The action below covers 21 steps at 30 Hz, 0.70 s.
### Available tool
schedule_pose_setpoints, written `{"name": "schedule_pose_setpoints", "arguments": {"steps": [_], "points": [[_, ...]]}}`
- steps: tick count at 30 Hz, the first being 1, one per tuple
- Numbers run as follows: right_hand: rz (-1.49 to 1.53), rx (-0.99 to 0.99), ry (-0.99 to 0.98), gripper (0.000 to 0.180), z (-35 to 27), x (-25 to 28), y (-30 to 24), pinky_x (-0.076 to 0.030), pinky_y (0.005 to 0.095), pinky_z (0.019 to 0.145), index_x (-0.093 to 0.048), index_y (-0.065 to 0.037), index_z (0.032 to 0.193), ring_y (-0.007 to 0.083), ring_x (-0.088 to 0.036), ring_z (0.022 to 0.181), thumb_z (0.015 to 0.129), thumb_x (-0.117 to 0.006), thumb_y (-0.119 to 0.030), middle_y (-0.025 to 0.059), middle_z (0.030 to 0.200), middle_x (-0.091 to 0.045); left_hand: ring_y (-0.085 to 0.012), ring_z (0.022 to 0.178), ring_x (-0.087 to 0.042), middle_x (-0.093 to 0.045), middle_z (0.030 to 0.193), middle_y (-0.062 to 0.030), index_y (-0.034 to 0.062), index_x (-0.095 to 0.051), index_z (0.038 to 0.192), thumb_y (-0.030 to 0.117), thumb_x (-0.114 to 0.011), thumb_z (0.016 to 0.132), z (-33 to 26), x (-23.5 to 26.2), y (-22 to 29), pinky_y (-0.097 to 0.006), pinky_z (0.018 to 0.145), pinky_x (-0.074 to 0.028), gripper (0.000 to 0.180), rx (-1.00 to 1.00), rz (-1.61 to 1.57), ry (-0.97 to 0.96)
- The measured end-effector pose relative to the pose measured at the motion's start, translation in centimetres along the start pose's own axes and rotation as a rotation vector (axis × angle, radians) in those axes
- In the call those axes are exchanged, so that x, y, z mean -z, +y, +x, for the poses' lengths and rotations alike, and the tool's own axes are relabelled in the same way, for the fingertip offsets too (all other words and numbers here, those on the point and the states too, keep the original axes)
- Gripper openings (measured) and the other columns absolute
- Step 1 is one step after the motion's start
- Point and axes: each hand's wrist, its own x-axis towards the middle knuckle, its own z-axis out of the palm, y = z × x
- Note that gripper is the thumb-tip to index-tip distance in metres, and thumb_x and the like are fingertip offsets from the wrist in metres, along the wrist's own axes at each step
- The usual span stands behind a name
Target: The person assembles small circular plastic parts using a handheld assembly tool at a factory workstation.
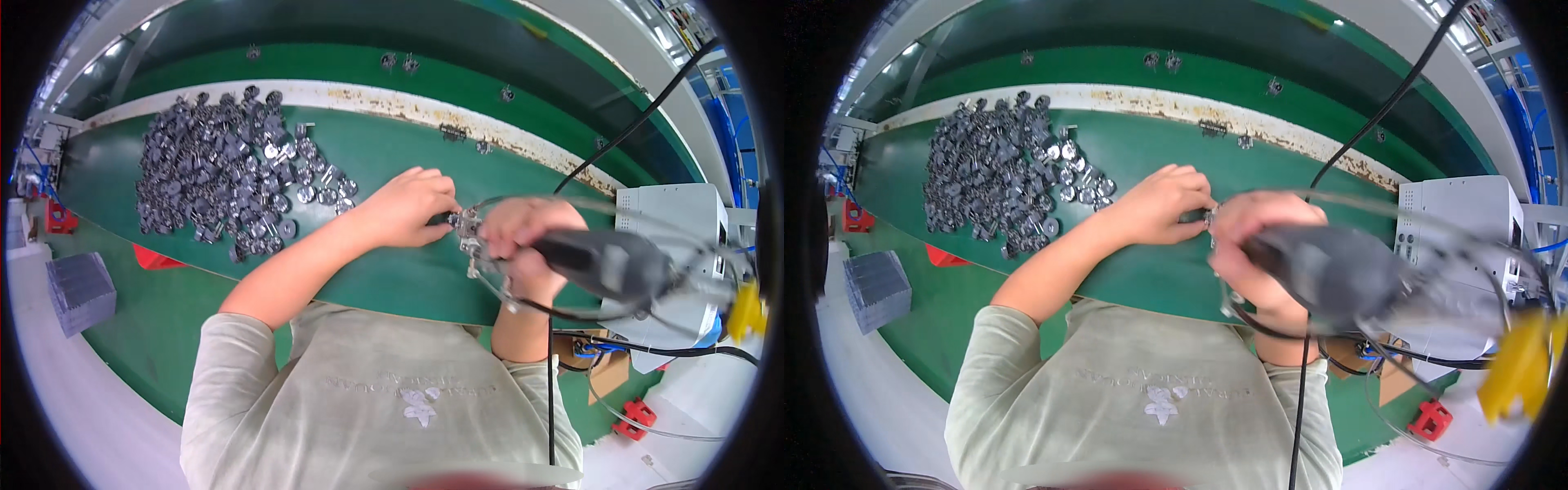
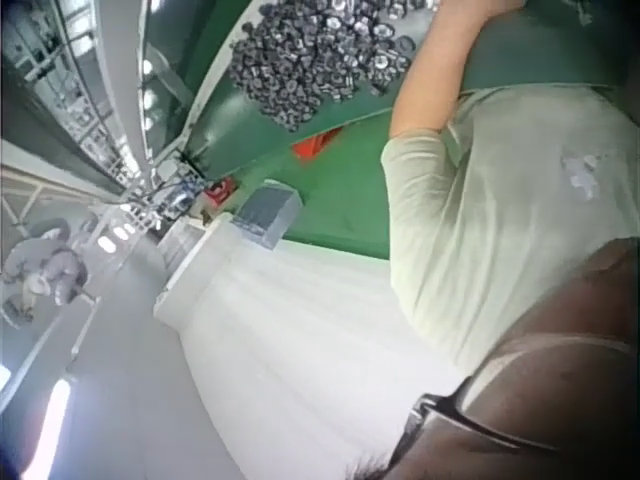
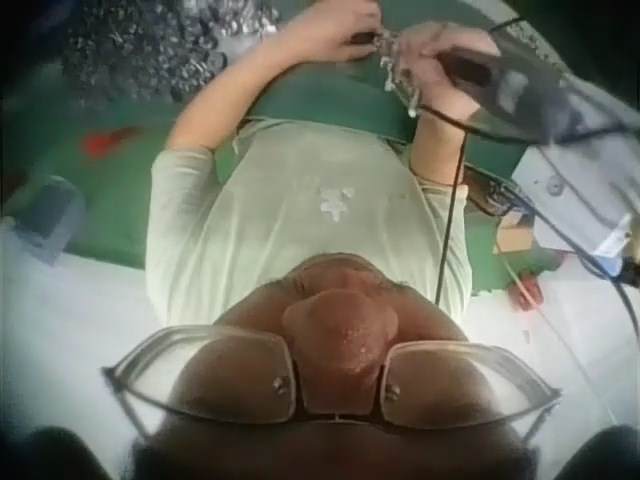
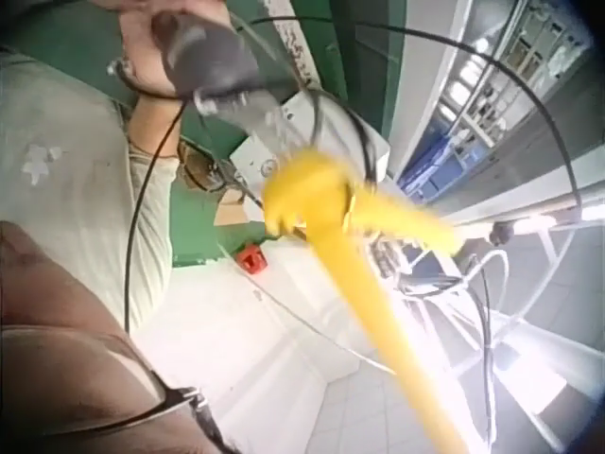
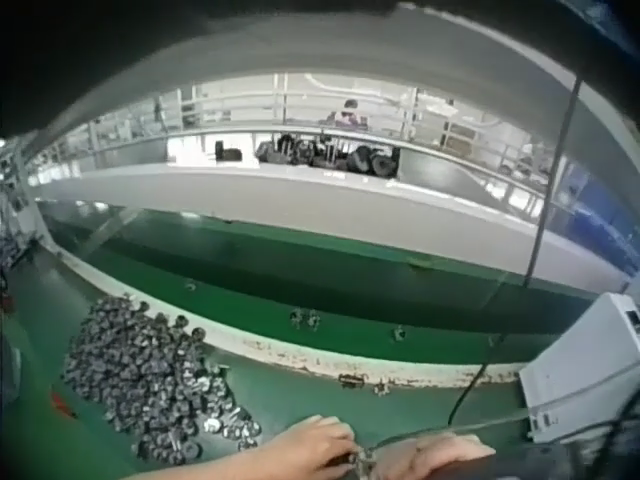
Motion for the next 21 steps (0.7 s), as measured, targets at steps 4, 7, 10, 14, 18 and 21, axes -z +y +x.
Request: {"name": "schedule_pose_setpoints", "arguments": {"steps": [4,7,10,14,18,21], "points": [[0.206,0.216,0.016,0.035,-0.4,2.6,-3.7,-0.05,0.0354,0.057,-0.055,-0.003,0.09,0.0198,-0.057,0.058,0.081,-0.082,-0.024,0.0074,0.068,-0.059,-0.0262,0.095,-0.057,-0.059,0.092,-0.005,0.0089,-0.071,0.095,0.021,-0.071,0.076,2.7,2.4,0.2,-0.039,0.084,-0.044,0.022,0.05,0.163,0.024],[0.169,0.263,0.09,0.04,-0.7,3.0,-4.4,-0.052,0.0371,0.059,-0.055,-0.003,0.091,0.021,-0.058,0.057,0.079,-0.083,-0.029,0.0079,0.068,-0.059,-0.0274,0.103,-0.055,-0.061,0.098,-0.005,0.0107,-0.073,0.098,0.023,-0.071,0.077,7.5,5.1,-3.0,-0.042,0.09,-0.042,0.024,0.147,0.439,0.143],[0.172,0.224,0.126,0.037,-0.1,2.8,-1.6,-0.053,0.0375,0.061,-0.055,-0.002,0.093,0.021,-0.059,0.059,0.079,-0.083,-0.022,0.0083,0.07,-0.06,-0.0281,0.125,-0.045,-0.056,0.126,-0.0085,0.0164,-0.067,0.12,0.036,-0.075,0.073,10.1,6.2,-9.4,-0.046,0.102,-0.034,0.051,0.426,0.654,0.147],[0.178,0.209,0.131,0.038,0.0,3.1,-1.0,-0.053,0.0375,0.064,-0.055,-0.002,0.097,0.0211,-0.06,0.063,0.077,-0.084,-0.017,0.0091,0.071,-0.06,-0.0302,0.14,-0.03,-0.035,0.15,-0.0153,0.0122,-0.039,0.148,0.055,-0.068,0.078,10.3,8.0,-12.1,-0.055,0.11,-0.026,0.087,0.873,0.685,0.09],[0.23,0.182,0.172,0.038,-0.5,3.5,-1.2,-0.052,0.0368,0.064,-0.055,-0.003,0.097,0.0205,-0.06,0.064,0.077,-0.084,-0.016,0.0088,0.072,-0.06,-0.0349,0.12,-0.049,-0.053,0.127,-0.0186,0.0041,-0.052,0.127,0.041,-0.059,0.092,9.5,7.3,-14.7,-0.051,0.099,-0.041,0.052,0.718,0.66,0.195],[0.183,0.169,0.201,0.039,0.0,3.3,-0.7,-0.052,0.0363,0.064,-0.055,-0.003,0.097,0.02,-0.059,0.063,0.076,-0.085,-0.015,0.0081,0.072,-0.06,-0.0381,0.101,-0.06,-0.062,0.108,-0.0213,0.0031,-0.058,0.109,0.026,-0.057,0.094,10.3,5.9,-14.1,-0.046,0.09,-0.05,0.028,0.456,0.396,0.291]]}}
